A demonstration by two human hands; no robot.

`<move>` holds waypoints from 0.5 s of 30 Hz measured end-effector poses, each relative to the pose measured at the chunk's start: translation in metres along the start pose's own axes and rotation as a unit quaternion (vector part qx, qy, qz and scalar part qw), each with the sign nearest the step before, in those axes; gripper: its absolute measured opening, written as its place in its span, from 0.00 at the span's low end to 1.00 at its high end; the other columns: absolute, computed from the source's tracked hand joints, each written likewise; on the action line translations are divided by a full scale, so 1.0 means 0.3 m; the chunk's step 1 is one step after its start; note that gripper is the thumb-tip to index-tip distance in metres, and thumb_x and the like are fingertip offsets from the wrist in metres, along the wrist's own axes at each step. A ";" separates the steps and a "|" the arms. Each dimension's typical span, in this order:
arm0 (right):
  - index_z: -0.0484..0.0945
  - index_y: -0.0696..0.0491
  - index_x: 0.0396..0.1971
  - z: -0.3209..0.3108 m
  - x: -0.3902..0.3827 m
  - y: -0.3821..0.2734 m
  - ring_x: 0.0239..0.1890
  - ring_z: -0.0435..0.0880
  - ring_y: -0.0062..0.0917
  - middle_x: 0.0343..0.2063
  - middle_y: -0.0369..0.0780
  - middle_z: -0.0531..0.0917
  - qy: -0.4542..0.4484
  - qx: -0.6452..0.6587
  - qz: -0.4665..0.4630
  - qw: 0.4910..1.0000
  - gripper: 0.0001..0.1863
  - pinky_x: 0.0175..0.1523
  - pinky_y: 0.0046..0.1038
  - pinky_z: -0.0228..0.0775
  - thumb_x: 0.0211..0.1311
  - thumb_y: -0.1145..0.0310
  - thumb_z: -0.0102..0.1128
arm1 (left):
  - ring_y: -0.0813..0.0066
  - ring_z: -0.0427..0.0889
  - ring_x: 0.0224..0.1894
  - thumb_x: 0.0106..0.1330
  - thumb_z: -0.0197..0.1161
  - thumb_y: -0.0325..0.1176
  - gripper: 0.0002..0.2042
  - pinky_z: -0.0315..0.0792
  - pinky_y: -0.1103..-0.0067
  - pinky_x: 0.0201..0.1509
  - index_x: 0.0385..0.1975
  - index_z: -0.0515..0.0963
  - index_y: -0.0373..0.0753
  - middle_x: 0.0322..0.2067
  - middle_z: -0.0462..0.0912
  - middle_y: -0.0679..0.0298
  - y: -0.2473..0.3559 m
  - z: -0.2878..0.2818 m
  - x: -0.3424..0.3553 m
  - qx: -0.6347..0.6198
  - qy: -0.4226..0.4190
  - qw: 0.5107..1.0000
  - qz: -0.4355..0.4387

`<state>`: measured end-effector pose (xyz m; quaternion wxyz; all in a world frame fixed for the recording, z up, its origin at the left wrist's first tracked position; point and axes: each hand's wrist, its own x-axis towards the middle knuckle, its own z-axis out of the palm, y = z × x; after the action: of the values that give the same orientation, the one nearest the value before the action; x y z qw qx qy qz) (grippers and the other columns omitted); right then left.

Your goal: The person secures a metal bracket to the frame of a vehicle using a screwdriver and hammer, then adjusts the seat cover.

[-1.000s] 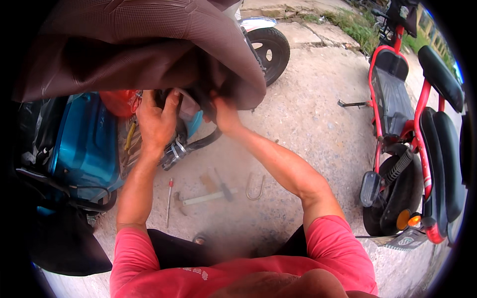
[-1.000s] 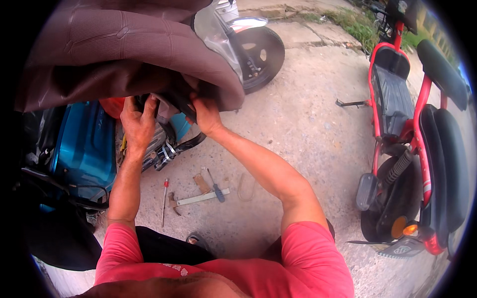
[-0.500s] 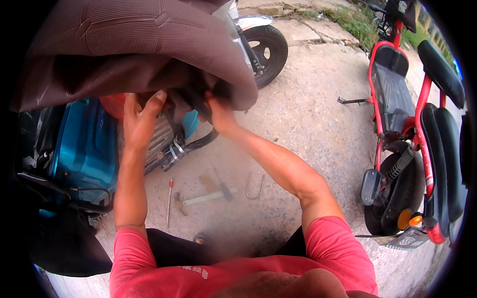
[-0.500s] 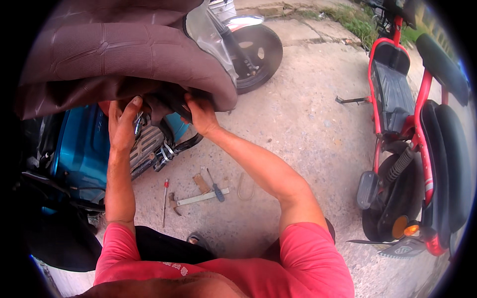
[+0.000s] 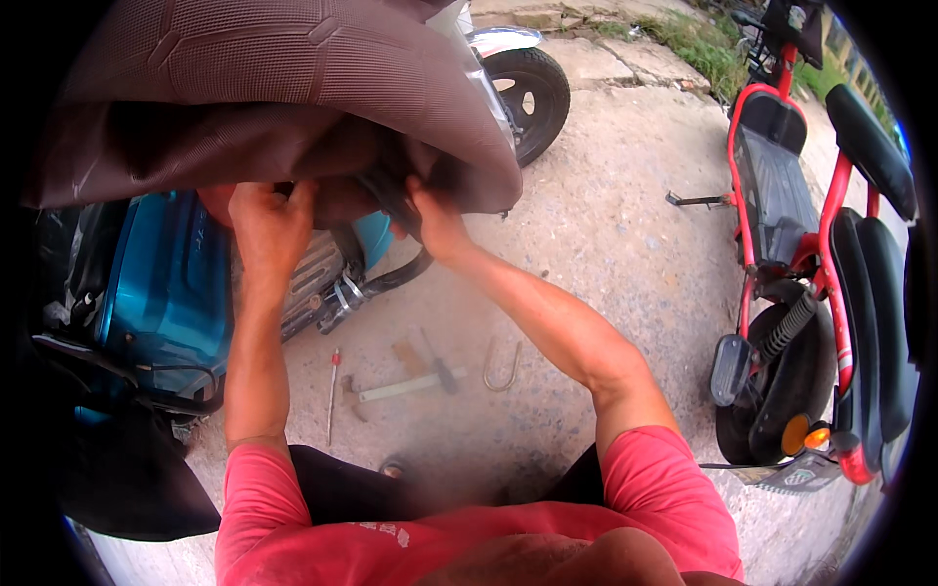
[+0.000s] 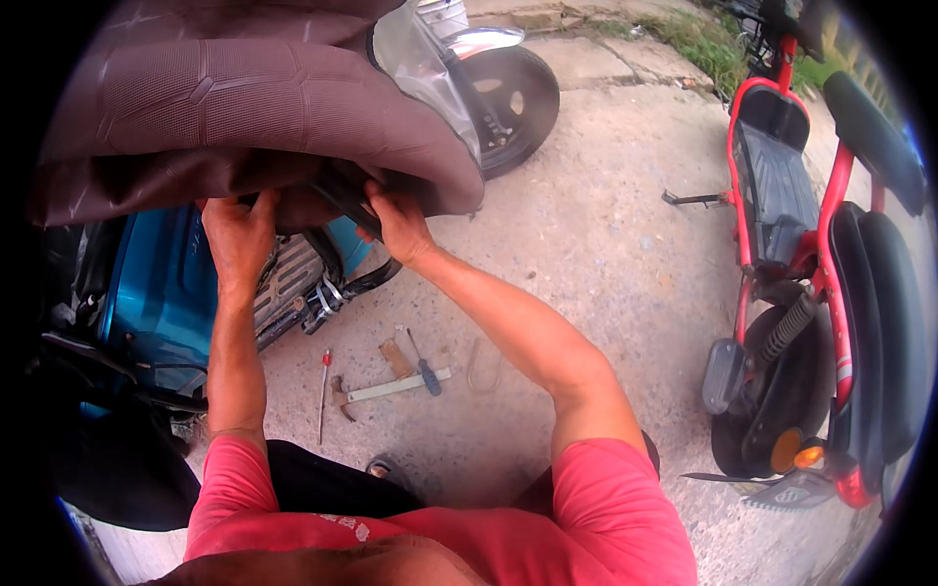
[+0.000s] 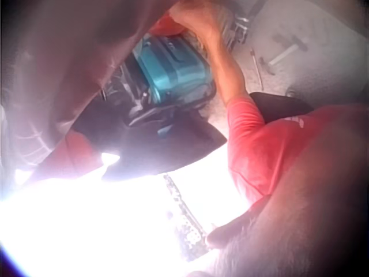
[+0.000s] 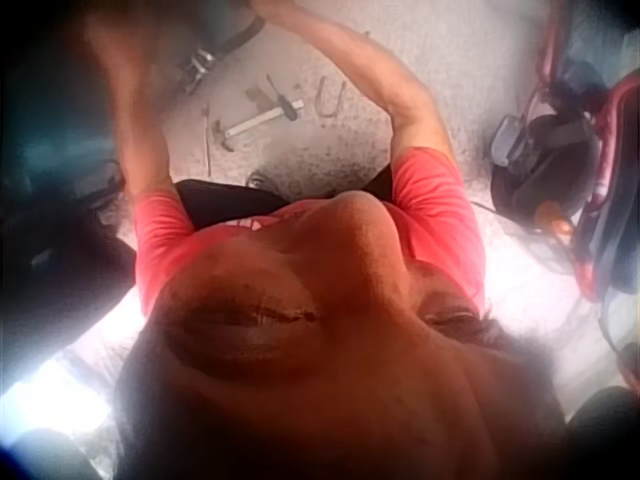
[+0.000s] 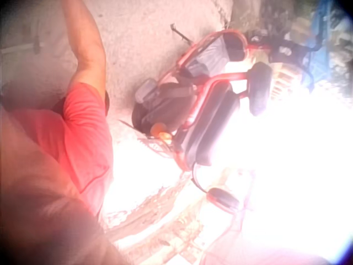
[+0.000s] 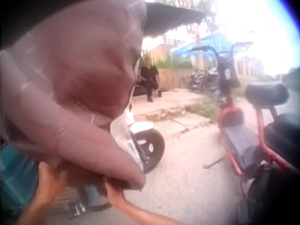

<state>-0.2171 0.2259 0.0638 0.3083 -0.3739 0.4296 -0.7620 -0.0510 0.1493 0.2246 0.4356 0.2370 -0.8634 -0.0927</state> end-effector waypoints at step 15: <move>0.70 0.55 0.62 0.036 0.026 -0.222 0.53 0.80 0.28 0.52 0.41 0.80 -0.163 -0.083 -0.091 0.979 0.38 0.64 0.33 0.69 0.56 0.50 0.74 | 0.74 0.82 0.34 0.63 0.68 0.28 0.10 0.74 0.79 0.40 0.39 0.81 0.29 0.31 0.85 0.62 0.012 0.060 0.000 -0.216 0.026 0.976 -0.023</move>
<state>-0.2220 0.2446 0.1288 0.2712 -0.5553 0.3993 -0.6772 -0.0666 0.1516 0.2151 0.4964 0.1589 -0.8059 -0.2807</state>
